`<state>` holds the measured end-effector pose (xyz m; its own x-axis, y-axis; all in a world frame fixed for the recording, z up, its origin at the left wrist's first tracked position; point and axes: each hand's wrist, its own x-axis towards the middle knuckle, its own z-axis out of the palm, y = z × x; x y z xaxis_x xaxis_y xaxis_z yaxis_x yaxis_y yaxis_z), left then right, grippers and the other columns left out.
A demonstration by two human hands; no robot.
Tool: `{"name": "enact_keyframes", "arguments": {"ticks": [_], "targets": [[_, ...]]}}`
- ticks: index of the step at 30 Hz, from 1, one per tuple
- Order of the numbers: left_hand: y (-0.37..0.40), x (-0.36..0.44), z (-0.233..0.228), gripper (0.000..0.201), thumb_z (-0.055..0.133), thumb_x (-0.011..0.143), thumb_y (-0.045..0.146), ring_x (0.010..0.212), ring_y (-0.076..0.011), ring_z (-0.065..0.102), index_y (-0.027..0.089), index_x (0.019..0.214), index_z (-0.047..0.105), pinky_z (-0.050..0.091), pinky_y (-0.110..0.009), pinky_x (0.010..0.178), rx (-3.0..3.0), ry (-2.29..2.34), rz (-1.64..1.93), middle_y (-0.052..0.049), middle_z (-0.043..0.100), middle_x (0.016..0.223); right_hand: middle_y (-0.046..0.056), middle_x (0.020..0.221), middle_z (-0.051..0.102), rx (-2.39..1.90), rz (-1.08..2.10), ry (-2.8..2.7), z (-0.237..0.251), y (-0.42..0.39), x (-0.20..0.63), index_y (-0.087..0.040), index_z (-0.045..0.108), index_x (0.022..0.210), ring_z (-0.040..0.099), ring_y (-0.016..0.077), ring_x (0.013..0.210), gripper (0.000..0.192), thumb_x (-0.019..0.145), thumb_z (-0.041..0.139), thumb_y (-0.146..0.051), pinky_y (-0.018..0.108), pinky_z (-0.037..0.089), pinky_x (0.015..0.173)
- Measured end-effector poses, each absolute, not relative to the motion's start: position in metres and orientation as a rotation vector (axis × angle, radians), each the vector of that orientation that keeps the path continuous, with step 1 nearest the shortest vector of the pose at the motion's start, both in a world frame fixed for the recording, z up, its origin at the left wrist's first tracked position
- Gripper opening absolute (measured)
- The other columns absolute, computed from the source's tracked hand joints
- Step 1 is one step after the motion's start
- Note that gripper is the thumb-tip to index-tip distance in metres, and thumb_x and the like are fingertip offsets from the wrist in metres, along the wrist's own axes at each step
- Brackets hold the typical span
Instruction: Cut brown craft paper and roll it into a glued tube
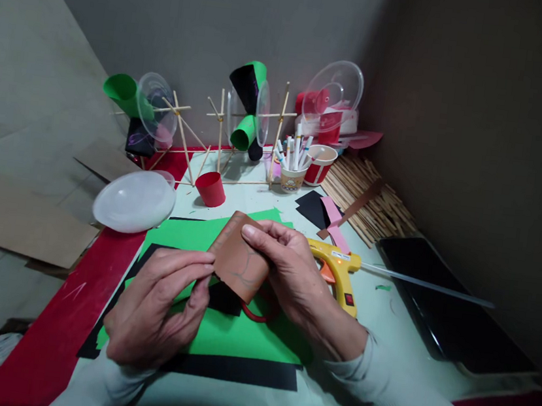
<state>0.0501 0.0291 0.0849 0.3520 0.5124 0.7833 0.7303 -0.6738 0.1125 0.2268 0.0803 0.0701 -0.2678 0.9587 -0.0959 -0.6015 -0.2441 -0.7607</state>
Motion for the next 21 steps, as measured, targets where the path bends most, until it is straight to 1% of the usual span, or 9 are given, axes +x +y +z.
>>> {"name": "enact_keyframes", "arguments": {"ticks": [5, 8, 10, 13, 15, 16, 18, 19, 21], "targets": [[0.028, 0.047, 0.081, 0.035, 0.063, 0.083, 0.004, 0.088, -0.0182, 0.071, 0.026, 0.109, 0.062, 0.058, -0.032, 0.08, -2.309, -1.187, -1.268, -0.004, 0.074, 0.101, 0.0, 0.08, 0.07, -0.685, 1.746, -0.762, 0.068, 0.081, 0.227, -0.015, 0.074, 0.082, 0.059, 0.0115, 0.072, 0.025, 0.071, 0.087, -0.033, 0.023, 0.045, 0.07], [0.029, 0.049, 0.077, 0.027, 0.062, 0.085, 0.003, 0.086, -0.0173, 0.07, 0.025, 0.1, 0.064, 0.057, -0.033, 0.078, -2.24, -1.262, -1.393, -0.002, 0.072, 0.096, -0.001, 0.077, 0.069, -0.699, 1.743, -0.763, 0.068, 0.082, 0.227, -0.015, 0.074, 0.082, 0.058, 0.0102, 0.069, 0.026, 0.07, 0.087, -0.034, 0.022, 0.045, 0.067], [0.031, 0.052, 0.075, 0.019, 0.06, 0.089, 0.005, 0.083, -0.0171, 0.07, 0.023, 0.095, 0.064, 0.058, -0.035, 0.076, -2.195, -1.328, -1.688, -0.001, 0.069, 0.093, -0.002, 0.077, 0.068, -0.715, 1.735, -0.767, 0.068, 0.082, 0.227, -0.016, 0.074, 0.083, 0.058, 0.0098, 0.069, 0.027, 0.069, 0.087, -0.034, 0.021, 0.045, 0.066], [0.033, 0.056, 0.076, 0.008, 0.057, 0.096, 0.016, 0.079, -0.0184, 0.069, 0.023, 0.094, 0.06, 0.06, -0.037, 0.067, -2.003, -1.505, -2.243, -0.001, 0.063, 0.09, -0.002, 0.079, 0.069, -0.75, 1.711, -0.802, 0.069, 0.082, 0.228, -0.017, 0.073, 0.085, 0.059, 0.0105, 0.07, 0.027, 0.07, 0.086, -0.035, 0.021, 0.045, 0.067], [0.033, 0.056, 0.078, 0.004, 0.059, 0.097, 0.023, 0.077, -0.0188, 0.067, 0.026, 0.096, 0.057, 0.059, -0.036, 0.062, -1.92, -1.64, -2.447, 0.0, 0.062, 0.088, -0.001, 0.079, 0.07, -0.786, 1.684, -0.843, 0.071, 0.082, 0.228, -0.016, 0.073, 0.085, 0.059, 0.0114, 0.071, 0.027, 0.07, 0.087, -0.034, 0.021, 0.044, 0.066], [0.033, 0.055, 0.08, 0.005, 0.06, 0.097, 0.025, 0.074, -0.0185, 0.066, 0.027, 0.096, 0.055, 0.058, -0.035, 0.061, -1.922, -1.701, -2.502, 0.002, 0.062, 0.085, -0.001, 0.079, 0.07, -0.818, 1.651, -0.884, 0.072, 0.081, 0.228, -0.016, 0.073, 0.084, 0.059, 0.0118, 0.071, 0.026, 0.07, 0.086, -0.034, 0.022, 0.044, 0.066], [0.035, 0.051, 0.082, 0.007, 0.061, 0.096, 0.028, 0.071, -0.0177, 0.064, 0.027, 0.094, 0.055, 0.055, -0.034, 0.064, -1.984, -1.794, -2.525, 0.003, 0.061, 0.08, -0.002, 0.079, 0.069, -0.899, 1.547, -1.013, 0.075, 0.078, 0.228, -0.017, 0.072, 0.085, 0.059, 0.0126, 0.073, 0.025, 0.072, 0.084, -0.035, 0.022, 0.043, 0.065], [0.035, 0.049, 0.082, 0.007, 0.06, 0.097, 0.03, 0.07, -0.0173, 0.064, 0.027, 0.092, 0.055, 0.054, -0.034, 0.068, -2.04, -1.836, -2.49, 0.004, 0.061, 0.077, -0.002, 0.08, 0.069, -0.941, 1.483, -1.089, 0.077, 0.076, 0.227, -0.018, 0.072, 0.085, 0.059, 0.0129, 0.073, 0.024, 0.074, 0.082, -0.036, 0.022, 0.043, 0.064], [0.038, 0.044, 0.08, 0.015, 0.055, 0.1, 0.032, 0.071, -0.0165, 0.062, 0.027, 0.086, 0.056, 0.05, -0.032, 0.074, -2.144, -1.903, -2.363, 0.004, 0.06, 0.073, -0.002, 0.08, 0.07, -1.008, 1.365, -1.225, 0.08, 0.073, 0.226, -0.018, 0.071, 0.086, 0.06, 0.0133, 0.072, 0.021, 0.077, 0.078, -0.035, 0.023, 0.044, 0.064]]}}
